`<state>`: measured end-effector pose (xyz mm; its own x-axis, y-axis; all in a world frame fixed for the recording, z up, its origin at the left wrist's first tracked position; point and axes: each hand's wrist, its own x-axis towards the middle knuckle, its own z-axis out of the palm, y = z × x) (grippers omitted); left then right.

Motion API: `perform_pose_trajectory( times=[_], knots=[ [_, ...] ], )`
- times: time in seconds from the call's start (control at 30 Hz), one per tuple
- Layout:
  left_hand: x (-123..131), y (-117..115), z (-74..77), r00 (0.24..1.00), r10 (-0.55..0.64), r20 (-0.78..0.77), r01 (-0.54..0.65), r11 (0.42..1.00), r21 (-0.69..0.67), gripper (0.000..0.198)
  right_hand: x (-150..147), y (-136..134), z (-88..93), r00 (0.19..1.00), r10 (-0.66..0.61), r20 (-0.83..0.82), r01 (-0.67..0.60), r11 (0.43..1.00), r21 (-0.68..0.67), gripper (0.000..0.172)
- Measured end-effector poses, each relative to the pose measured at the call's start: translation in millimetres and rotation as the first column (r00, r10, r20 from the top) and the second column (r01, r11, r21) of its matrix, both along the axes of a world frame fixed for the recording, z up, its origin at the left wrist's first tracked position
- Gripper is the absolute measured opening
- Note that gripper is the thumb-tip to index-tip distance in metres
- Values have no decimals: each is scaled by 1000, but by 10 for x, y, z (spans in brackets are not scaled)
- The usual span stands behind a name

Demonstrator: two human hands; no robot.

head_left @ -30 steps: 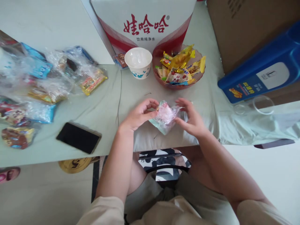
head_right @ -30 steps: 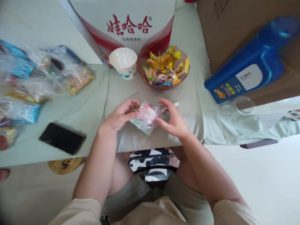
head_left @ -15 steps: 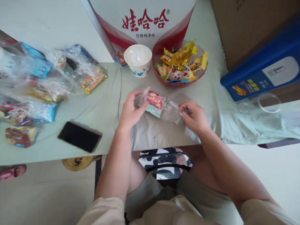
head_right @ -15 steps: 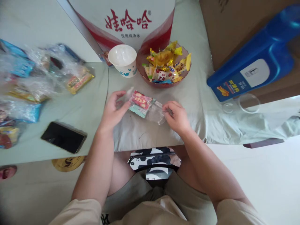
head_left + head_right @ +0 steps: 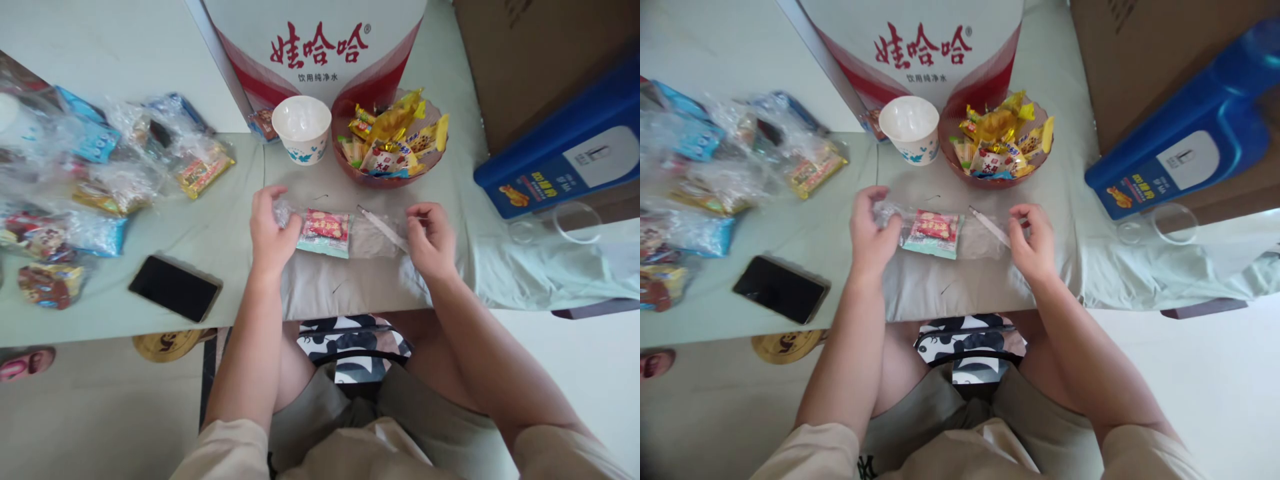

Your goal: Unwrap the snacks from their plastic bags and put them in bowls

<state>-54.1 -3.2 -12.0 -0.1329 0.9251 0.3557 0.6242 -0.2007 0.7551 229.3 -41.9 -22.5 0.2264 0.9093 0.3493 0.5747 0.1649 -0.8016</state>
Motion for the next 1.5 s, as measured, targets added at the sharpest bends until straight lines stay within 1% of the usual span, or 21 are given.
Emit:
perform_pose_trajectory(
  times=[0.1, 0.17, 0.27, 0.4, 0.5, 0.57, 0.63, 0.7, 0.77, 0.83, 0.93, 1.0, 1.07, 1.13, 1.17, 1.2, 1.27, 1.33, 1.37, 1.43, 1.5],
  knots=[
    [66, -66, 86, 952, -276, -132, 257, 955, -146, 34, -88, -34, 28, 992, 113, 62, -117, 992, 50, 8],
    [95, -86, 118, 918, -368, -150, 313, 901, -300, 31, -128, -47, 31, 984, 142, 104, -151, 985, 82, 7],
    [99, -86, 135, 926, -350, -141, 261, 865, -430, 32, -146, -55, 22, 981, 138, 138, -154, 982, 112, 8],
    [83, -70, 130, 933, -352, -73, 278, 835, -475, 21, -158, -78, 14, 971, 166, 175, -185, 978, 98, 11],
    [108, -73, 147, 949, -295, 112, 314, 844, -435, 15, -218, -108, 14, 935, 290, 205, -307, 950, 54, 12],
    [168, -101, 190, 914, -237, 329, 363, 840, -403, 18, -292, -136, 10, 895, 402, 192, -414, 910, 25, 15],
    [270, -155, 255, 781, -187, 596, 465, 810, -356, 24, -385, -173, 0, 858, 504, 100, -505, 863, -17, 29],
    [394, -223, 324, 554, -153, 819, 606, 748, -270, 31, -488, -218, -9, 810, 570, -138, -582, 810, -71, 43],
    [499, -278, 385, 334, -130, 933, 726, 667, -167, 39, -585, -261, -5, 714, 522, -467, -628, 772, -97, 47],
    [558, -303, 431, 188, -68, 980, 756, 647, -100, 45, -659, -289, 23, 561, 357, -747, -636, 763, -113, 46],
    [577, -309, 480, 92, 65, 994, 737, 666, -112, 47, -686, -298, 90, 326, 107, -939, -644, 752, -138, 47],
    [575, -323, 497, 88, 81, 993, 797, 592, -119, 47, -640, -289, 125, 250, 26, -968, -672, 724, -155, 63],
    [560, -350, 498, 86, 22, 996, 881, 465, -86, 48, -567, -282, 142, 284, 2, -959, -707, 676, -207, 69],
    [505, -379, 478, 78, -33, 996, 917, 395, -59, 52, -507, -280, 142, 369, -5, -929, -724, 625, -291, 59],
    [454, -389, 462, 91, -33, 995, 910, 408, -70, 55, -492, -279, 137, 405, -11, -914, -719, 615, -325, 54],
    [387, -396, 444, 124, -11, 992, 880, 463, -104, 57, -489, -279, 131, 427, -19, -904, -708, 615, -347, 50],
    [214, -402, 414, 213, 64, 975, 732, 651, -203, 59, -516, -270, 116, 436, -35, -899, -676, 647, -353, 42],
    [22, -402, 408, 277, 110, 955, 484, 842, -237, 60, -570, -250, 100, 438, -27, -899, -630, 704, -329, 38],
    [-67, -399, 419, 289, 103, 952, 359, 910, -208, 59, -598, -237, 91, 447, -11, -894, -603, 735, -311, 37],
    [-213, -386, 470, 280, 36, 959, 172, 981, -87, 54, -644, -213, 71, 480, 43, -876, -540, 801, -257, 39],
    [-306, -360, 543, 223, -46, 974, 89, 996, 27, 47, -651, -202, 49, 545, 110, -831, -463, 866, -189, 38]
  ],
)
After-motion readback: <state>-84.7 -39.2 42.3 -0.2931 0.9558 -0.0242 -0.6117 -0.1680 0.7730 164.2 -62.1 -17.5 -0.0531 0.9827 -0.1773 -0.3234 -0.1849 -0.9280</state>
